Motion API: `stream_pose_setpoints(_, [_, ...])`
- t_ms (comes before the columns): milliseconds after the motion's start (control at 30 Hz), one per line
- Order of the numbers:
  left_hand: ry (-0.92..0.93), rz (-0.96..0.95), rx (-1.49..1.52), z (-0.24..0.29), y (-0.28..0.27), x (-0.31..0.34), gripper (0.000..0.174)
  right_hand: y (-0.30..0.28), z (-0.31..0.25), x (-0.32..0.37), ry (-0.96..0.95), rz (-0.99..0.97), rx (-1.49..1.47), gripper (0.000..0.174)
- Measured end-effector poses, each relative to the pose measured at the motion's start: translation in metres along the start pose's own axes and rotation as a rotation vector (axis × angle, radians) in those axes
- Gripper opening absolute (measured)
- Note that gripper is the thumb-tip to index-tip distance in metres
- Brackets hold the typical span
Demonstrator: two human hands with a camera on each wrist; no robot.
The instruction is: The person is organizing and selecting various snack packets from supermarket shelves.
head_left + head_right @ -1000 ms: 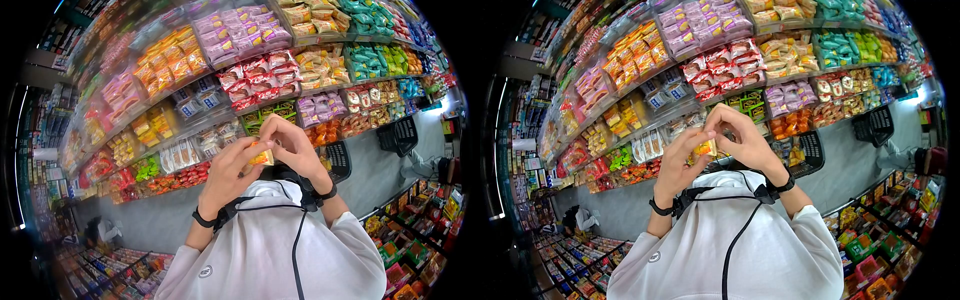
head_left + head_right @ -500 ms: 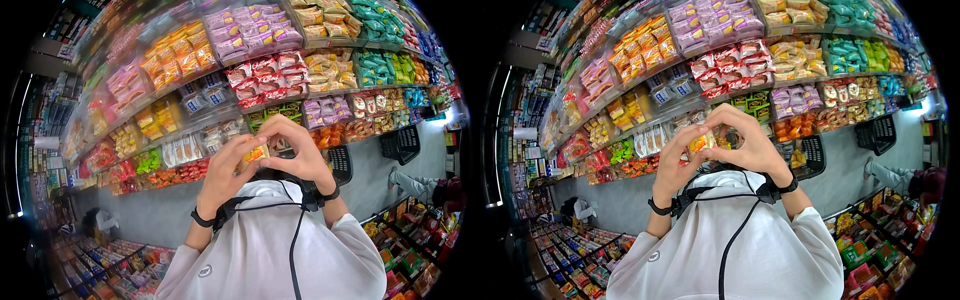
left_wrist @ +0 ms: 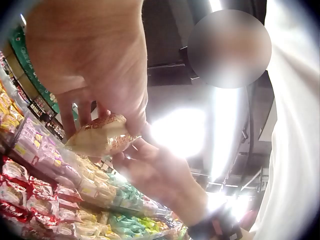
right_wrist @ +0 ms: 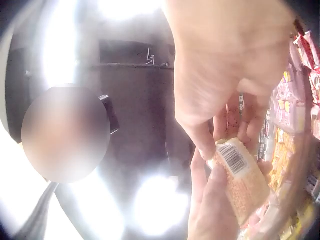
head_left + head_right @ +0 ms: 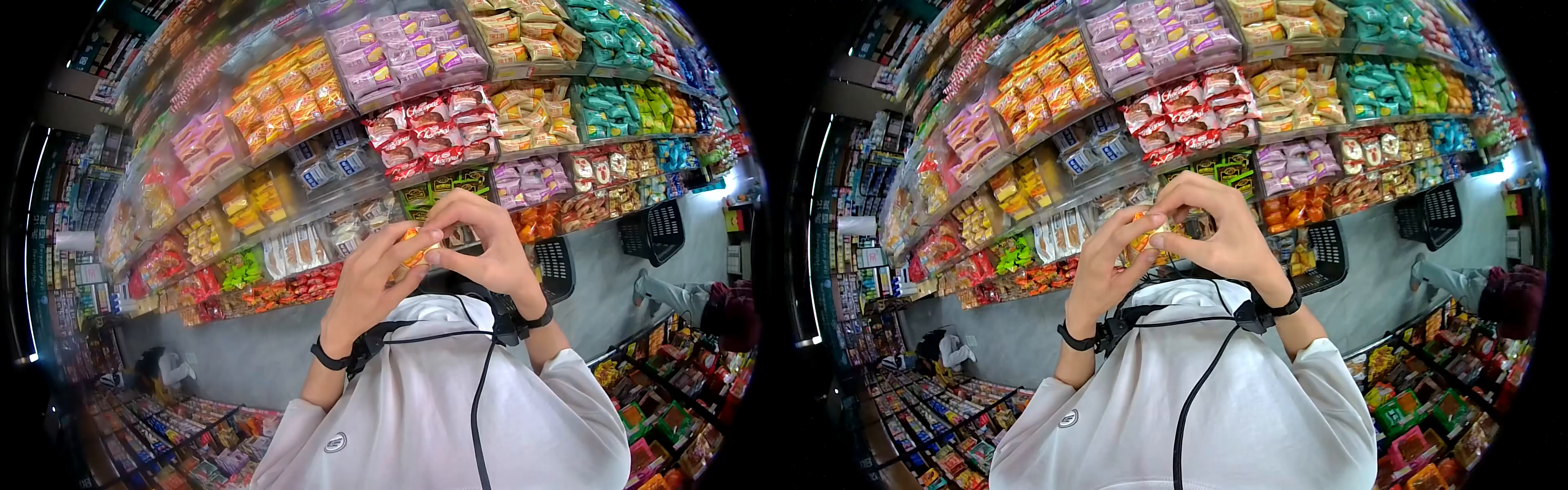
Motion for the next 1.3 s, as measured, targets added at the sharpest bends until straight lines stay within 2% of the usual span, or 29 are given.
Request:
stream_pose_setpoints(100, [0.023, 0.065, 0.061, -0.005, 0.001, -0.003, 0.054, -0.003, -0.008, 0.001, -0.021, 0.018, 0.09, 0.038])
stream_pose_setpoints(267, [0.037, 0.032, 0.078, -0.004, -0.001, -0.007, 0.051, -0.003, -0.015, 0.001, 0.003, 0.049, 0.139, 0.046])
stream_pose_setpoints(467, [0.049, 0.028, 0.161, -0.005, 0.0, -0.009, 0.042, -0.001, -0.018, 0.001, -0.022, 0.05, 0.151, 0.048])
stream_pose_setpoints(800, [0.005, 0.022, 0.164, -0.011, 0.0, -0.002, 0.029, 0.0, -0.019, -0.005, -0.026, 0.054, 0.165, 0.033])
stream_pose_setpoints(1300, [0.014, 0.073, 0.158, -0.007, 0.002, -0.001, 0.044, -0.002, -0.007, -0.005, 0.015, 0.06, 0.051, 0.023])
Point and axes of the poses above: each hand's wrist, its own x-axis away from the middle knuckle, its own y-axis out of the palm, z = x × y, the point moved 6 cm from there along -x, towards the middle knuckle, and after that the axes turned 7 degrees about -z, right-handed, at the moved point
